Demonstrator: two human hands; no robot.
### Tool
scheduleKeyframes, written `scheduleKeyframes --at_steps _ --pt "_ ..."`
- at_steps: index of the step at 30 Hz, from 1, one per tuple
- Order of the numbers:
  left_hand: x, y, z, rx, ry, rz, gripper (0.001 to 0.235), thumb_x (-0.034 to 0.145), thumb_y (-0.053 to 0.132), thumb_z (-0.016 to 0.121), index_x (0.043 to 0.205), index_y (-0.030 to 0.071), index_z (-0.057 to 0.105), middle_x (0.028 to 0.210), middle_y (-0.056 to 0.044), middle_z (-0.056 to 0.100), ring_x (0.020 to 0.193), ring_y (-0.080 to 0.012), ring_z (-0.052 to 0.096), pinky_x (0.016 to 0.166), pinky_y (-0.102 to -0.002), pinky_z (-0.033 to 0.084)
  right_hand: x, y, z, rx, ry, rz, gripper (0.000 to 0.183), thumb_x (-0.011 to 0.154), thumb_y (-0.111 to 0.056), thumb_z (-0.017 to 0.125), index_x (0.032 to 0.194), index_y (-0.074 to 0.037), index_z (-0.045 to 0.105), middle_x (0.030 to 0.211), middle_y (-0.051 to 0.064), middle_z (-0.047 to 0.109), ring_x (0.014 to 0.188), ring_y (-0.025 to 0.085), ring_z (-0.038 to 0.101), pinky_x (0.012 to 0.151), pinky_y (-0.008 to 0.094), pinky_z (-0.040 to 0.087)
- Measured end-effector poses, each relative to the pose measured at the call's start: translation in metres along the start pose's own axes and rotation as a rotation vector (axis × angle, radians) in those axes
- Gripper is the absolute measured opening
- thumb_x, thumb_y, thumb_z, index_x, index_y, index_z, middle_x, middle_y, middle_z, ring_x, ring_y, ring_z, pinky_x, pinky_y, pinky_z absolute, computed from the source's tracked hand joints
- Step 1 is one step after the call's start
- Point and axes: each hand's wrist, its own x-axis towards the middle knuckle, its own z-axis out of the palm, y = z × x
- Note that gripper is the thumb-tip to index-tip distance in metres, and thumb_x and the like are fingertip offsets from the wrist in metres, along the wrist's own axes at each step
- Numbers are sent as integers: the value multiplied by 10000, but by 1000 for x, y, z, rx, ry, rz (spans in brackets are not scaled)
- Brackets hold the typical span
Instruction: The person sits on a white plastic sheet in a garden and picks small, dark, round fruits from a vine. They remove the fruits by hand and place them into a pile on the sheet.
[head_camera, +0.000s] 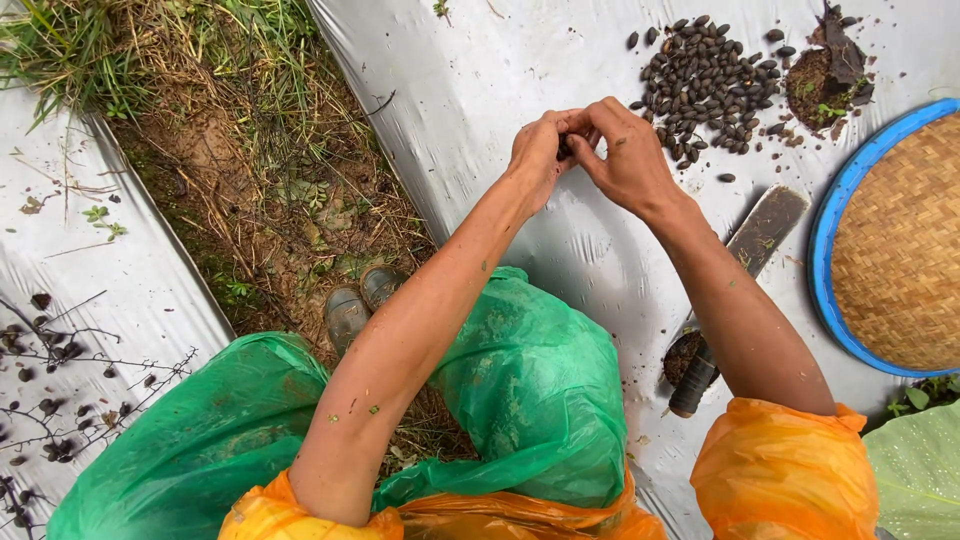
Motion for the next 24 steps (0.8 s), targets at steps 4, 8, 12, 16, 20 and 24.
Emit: scheduleKeyframes --at_steps 4,8,12,16,20,24 --pt "4 -2 -4 -85 -27 -19 358 897 96 429 1035 -45 728 845 -137 676 830 -241 662 941 -443 633 13 6 -9 239 78 142 76 1021 59 679 1035 0 634 983 130 662 859 210 635 729 297 574" --pt "1 0 -8 -147 -1 -83 400 917 83 422 1170 -118 657 1136 -255 707 1059 -357 721 959 -425 620 31 79 -14 137 326 361 177 970 104 653 1013 -67 631 987 87 682 862 177 634 752 261 577" --pt "-4 7 -13 -105 19 -90 430 912 90 412 1219 -110 638 1158 -230 691 1046 -314 717 920 -379 622 49 127 -25 26 372 432 160 950 73 677 985 -83 658 943 50 690 815 128 631 739 233 621" --pt "-3 15 -19 -123 29 -69 431 875 74 433 1217 -87 638 1136 -207 692 1040 -309 720 927 -388 621 43 148 -25 -48 345 363 79 1004 -13 702 972 -85 694 886 51 672 758 137 591 647 319 553" --pt "-3 23 -18 -128 46 -57 390 933 96 474 1245 -74 634 1209 -222 685 1081 -301 711 933 -366 620 35 101 -19 -85 376 363 152 952 93 588 991 -42 646 964 109 681 814 171 621 688 260 589" --pt "5 13 -13 -120 13 19 383 973 102 440 1252 -78 631 1268 -248 691 1117 -319 710 961 -367 608 18 19 -7 51 86 172 35 1054 5 587 1051 9 622 979 155 674 826 224 624 691 310 573"
